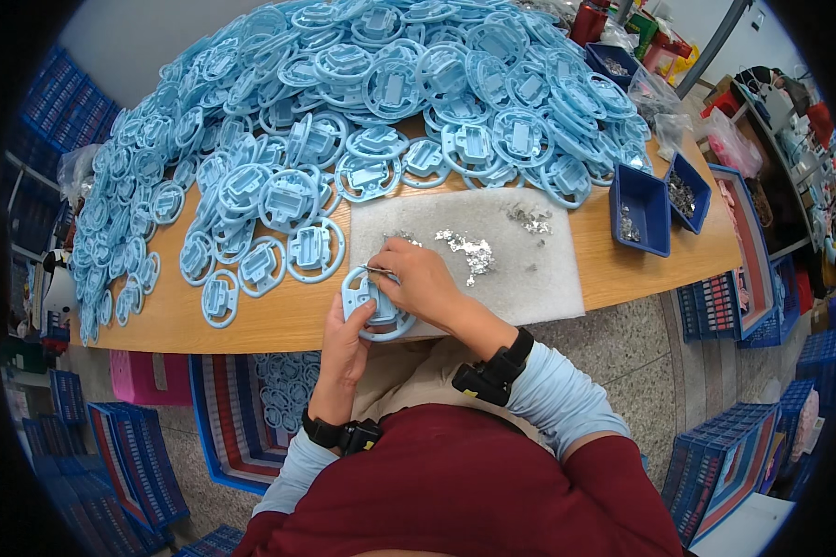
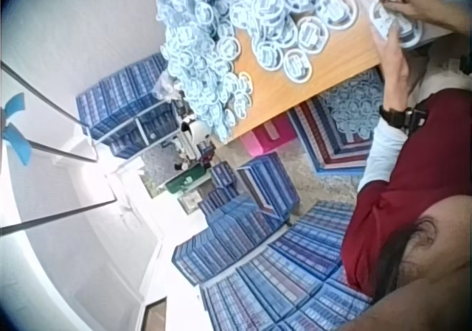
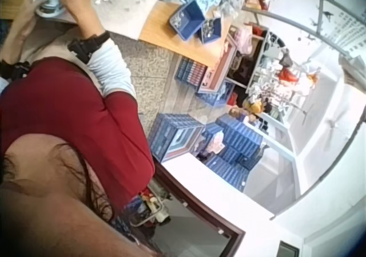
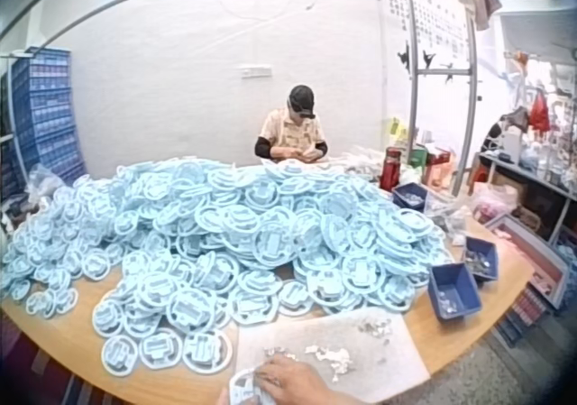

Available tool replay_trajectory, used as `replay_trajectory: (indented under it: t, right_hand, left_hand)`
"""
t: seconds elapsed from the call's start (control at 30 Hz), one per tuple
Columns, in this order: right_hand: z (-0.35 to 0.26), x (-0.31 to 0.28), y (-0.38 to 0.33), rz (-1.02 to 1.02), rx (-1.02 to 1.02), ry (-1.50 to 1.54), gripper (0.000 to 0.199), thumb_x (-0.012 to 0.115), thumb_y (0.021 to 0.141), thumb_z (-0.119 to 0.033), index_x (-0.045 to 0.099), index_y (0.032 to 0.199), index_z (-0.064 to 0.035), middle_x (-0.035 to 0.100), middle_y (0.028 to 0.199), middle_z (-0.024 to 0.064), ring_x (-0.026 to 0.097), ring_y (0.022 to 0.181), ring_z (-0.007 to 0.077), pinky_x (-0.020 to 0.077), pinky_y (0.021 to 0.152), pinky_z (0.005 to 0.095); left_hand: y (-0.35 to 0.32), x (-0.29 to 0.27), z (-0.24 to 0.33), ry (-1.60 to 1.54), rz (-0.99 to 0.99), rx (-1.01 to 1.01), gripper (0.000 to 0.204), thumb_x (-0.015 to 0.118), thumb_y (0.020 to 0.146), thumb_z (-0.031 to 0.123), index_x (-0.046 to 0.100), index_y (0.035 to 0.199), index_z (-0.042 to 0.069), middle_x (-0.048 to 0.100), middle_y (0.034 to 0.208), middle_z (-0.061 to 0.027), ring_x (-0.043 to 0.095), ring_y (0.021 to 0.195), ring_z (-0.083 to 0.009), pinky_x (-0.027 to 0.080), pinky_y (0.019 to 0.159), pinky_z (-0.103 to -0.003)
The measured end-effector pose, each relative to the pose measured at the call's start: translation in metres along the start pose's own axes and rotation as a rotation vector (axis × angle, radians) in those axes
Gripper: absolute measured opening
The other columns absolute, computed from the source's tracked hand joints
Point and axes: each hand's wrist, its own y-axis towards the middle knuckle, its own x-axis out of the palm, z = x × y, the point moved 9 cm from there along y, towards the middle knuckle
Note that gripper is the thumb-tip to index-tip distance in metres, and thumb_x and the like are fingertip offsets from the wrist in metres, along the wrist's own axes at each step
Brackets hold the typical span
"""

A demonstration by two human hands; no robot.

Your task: Manually assemble small silver components onto blue plastic toy frames.

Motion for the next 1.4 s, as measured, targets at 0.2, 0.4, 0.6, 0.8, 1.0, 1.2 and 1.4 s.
replay_trajectory:
  t: [0.2,0.4,0.6,0.8,1.0,1.2,1.4]
  right_hand:
    - [-0.003,0.003,-0.007,0.001,-0.028,0.13,0.011,0.064,0.073,-0.006,0.063,0.084,-0.0049,0.057,0.084,0.0066,0.059,0.066,0.0225,0.0466,0.055,0.0295]
    - [-0.018,0.012,-0.02,0.003,-0.192,-0.321,0.019,0.064,0.073,-0.009,0.063,0.092,-0.011,0.055,0.08,0.004,0.06,0.062,0.0229,0.0462,0.049,0.0318]
    - [-0.019,0.006,-0.025,-0.264,-0.001,-0.389,0.033,0.059,0.079,-0.018,0.054,0.11,-0.0109,0.057,0.085,0.009,0.061,0.066,0.0283,0.0473,0.055,0.0372]
    - [-0.003,-0.001,-0.033,-0.252,0.311,-0.01,0.041,0.05,0.084,-0.02,0.043,0.123,-0.0091,0.056,0.083,0.0179,0.057,0.073,0.0381,0.0448,0.065,0.0457]
    - [-0.013,0.007,-0.039,-0.196,0.067,-0.326,0.042,0.043,0.089,-0.015,0.038,0.131,-0.0158,0.055,0.077,0.0155,0.058,0.066,0.0337,0.0466,0.06,0.0395]
    - [-0.015,0.01,-0.039,-0.302,0.162,-0.463,0.05,0.051,0.081,-0.012,0.043,0.13,-0.0186,0.053,0.072,0.0109,0.056,0.058,0.0284,0.0452,0.049,0.038]
    - [-0.02,0.011,-0.042,-0.118,-0.012,-0.419,0.045,0.057,0.075,-0.011,0.054,0.119,-0.0168,0.054,0.073,0.0077,0.058,0.061,0.0254,0.0456,0.051,0.0366]
  left_hand:
    - [0.0,-0.002,-0.002,-0.005,0.009,-0.02,0.037,0.059,0.082,0.005,0.042,0.115,0.006,0.054,0.097,-0.0041,0.056,0.085,-0.0103,0.051,0.069,-0.026]
    - [-0.001,-0.002,-0.002,-0.005,0.013,-0.005,0.036,0.058,0.082,0.004,0.042,0.115,0.006,0.054,0.098,-0.0039,0.055,0.086,-0.01,0.05,0.07,-0.024]
    - [-0.001,-0.007,-0.002,-0.06,0.052,0.009,0.032,0.054,0.085,0.009,0.042,0.115,0.006,0.054,0.102,-0.0048,0.056,0.088,-0.012,0.051,0.068,-0.026]
    - [0.002,-0.01,-0.003,-0.119,0.078,-0.009,0.03,0.052,0.087,0.01,0.042,0.115,0.006,0.054,0.104,-0.0057,0.057,0.09,-0.0139,0.052,0.07,-0.028]
    - [0.0,-0.009,-0.003,-0.124,0.089,-0.013,0.03,0.052,0.088,0.01,0.042,0.116,0.007,0.055,0.104,-0.0059,0.057,0.089,-0.0137,0.052,0.071,-0.029]
    - [0.0,-0.011,-0.005,-0.11,0.073,-0.007,0.036,0.047,0.089,0.009,0.039,0.124,0.007,0.052,0.113,-0.0075,0.054,0.103,-0.0177,0.051,0.08,-0.034]
    - [0.002,-0.013,-0.007,-0.104,0.061,-0.009,0.035,0.048,0.088,0.009,0.04,0.122,0.007,0.053,0.113,-0.0081,0.056,0.1,-0.019,0.052,0.079,-0.036]
